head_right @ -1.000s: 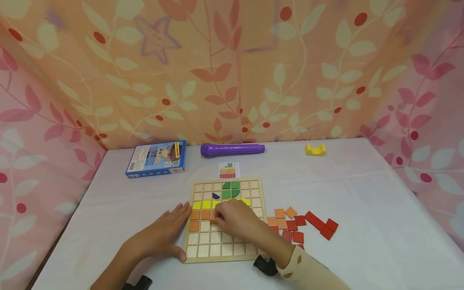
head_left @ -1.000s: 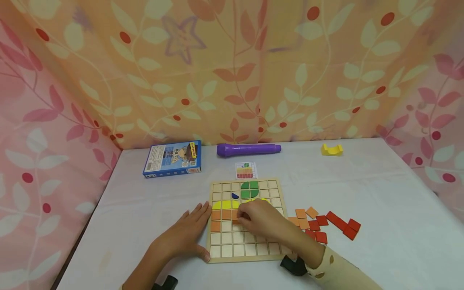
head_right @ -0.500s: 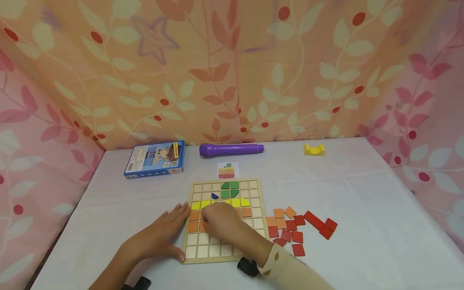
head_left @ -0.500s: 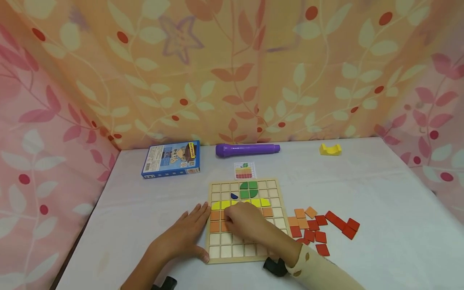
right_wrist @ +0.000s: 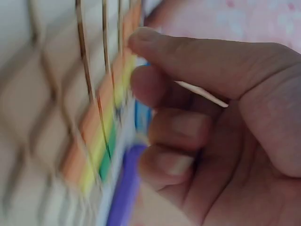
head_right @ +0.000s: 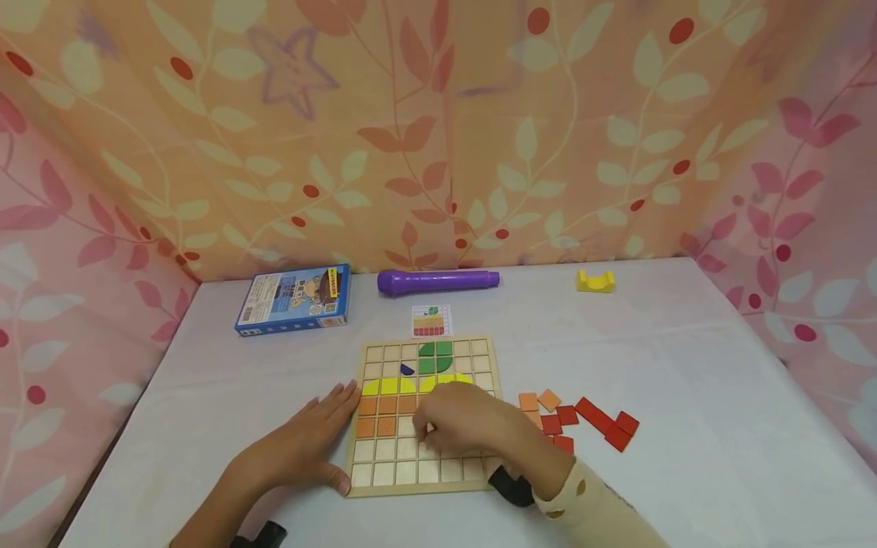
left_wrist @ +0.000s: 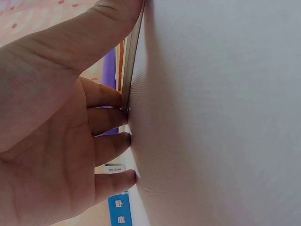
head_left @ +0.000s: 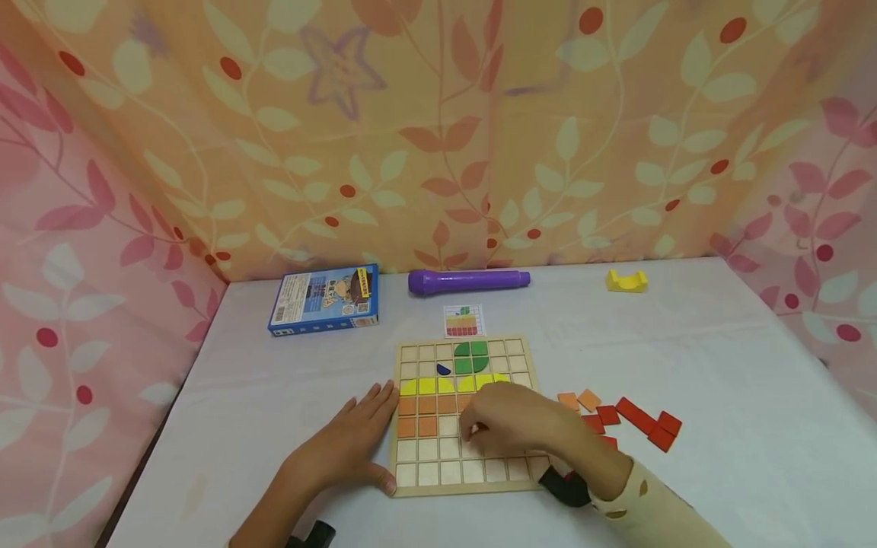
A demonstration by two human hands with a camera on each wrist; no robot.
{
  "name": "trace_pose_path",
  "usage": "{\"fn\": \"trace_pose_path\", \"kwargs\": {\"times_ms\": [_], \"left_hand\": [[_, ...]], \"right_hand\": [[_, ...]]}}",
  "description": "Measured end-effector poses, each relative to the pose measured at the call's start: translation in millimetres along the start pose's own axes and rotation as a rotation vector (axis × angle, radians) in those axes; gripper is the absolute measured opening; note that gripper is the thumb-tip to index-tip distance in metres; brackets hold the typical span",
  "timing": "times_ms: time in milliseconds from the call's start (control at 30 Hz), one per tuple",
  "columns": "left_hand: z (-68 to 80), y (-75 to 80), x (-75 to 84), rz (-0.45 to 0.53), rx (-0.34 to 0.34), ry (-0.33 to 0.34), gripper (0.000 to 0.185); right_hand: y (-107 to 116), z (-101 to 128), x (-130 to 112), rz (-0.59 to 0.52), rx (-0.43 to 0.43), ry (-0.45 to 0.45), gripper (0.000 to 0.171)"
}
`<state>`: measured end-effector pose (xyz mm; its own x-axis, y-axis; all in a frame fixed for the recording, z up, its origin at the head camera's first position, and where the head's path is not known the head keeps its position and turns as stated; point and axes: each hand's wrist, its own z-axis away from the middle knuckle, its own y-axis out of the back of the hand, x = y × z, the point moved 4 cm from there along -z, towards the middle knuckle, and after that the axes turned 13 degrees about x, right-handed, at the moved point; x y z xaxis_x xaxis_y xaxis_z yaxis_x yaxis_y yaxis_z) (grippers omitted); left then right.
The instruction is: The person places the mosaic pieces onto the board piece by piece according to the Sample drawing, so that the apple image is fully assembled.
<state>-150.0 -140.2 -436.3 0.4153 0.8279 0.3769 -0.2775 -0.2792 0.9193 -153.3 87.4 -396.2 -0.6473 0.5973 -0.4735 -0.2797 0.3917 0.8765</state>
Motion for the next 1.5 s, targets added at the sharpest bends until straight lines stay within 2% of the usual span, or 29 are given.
{"fn": "trace_pose_path", "kwargs": {"times_ms": [100, 233, 333, 433, 600, 900, 1200, 1500], "left_hand": [[0.9, -0.3, 0.0, 0.004, -0.006, 0.003, 0.133], [1.6, -0.2, -0.7, 0.003, -0.005, -0.001, 0.133], [1.4, -0.3, -1.1, 0.007, 0.002, -0.004, 0.133], [1.0, -0.8, -1.3, 0.009, 0.006, -0.011, 0.133], [0.5, -0.3, -0.5, 0.010, 0.010, -0.017, 0.132], [-0.5, 0.4, 0.0, -0.009, 0.008, -0.008, 0.133], [-1.4, -0.1, -0.5, -0.017, 0.000, 0.017, 0.133], [-1.2, -0.5, -0.6, -0.013, 0.003, 0.018, 0.133]], "right_hand": [[21, 21, 22, -0.019, -0.001, -0.152, 0.017], [40, 49, 51, -0.026, -0.039, -0.398, 0.020], [47, 60, 68, -0.017, -0.057, -0.503, 0.020], [47, 63, 79, -0.011, -0.068, -0.548, 0.023], [39, 60, 85, 0.020, -0.079, -0.579, 0.028], [38, 60, 90, -0.001, -0.076, -0.543, 0.026], [47, 63, 95, -0.088, -0.100, -0.478, 0.022], [46, 49, 78, -0.136, -0.075, -0.363, 0.022]]}}
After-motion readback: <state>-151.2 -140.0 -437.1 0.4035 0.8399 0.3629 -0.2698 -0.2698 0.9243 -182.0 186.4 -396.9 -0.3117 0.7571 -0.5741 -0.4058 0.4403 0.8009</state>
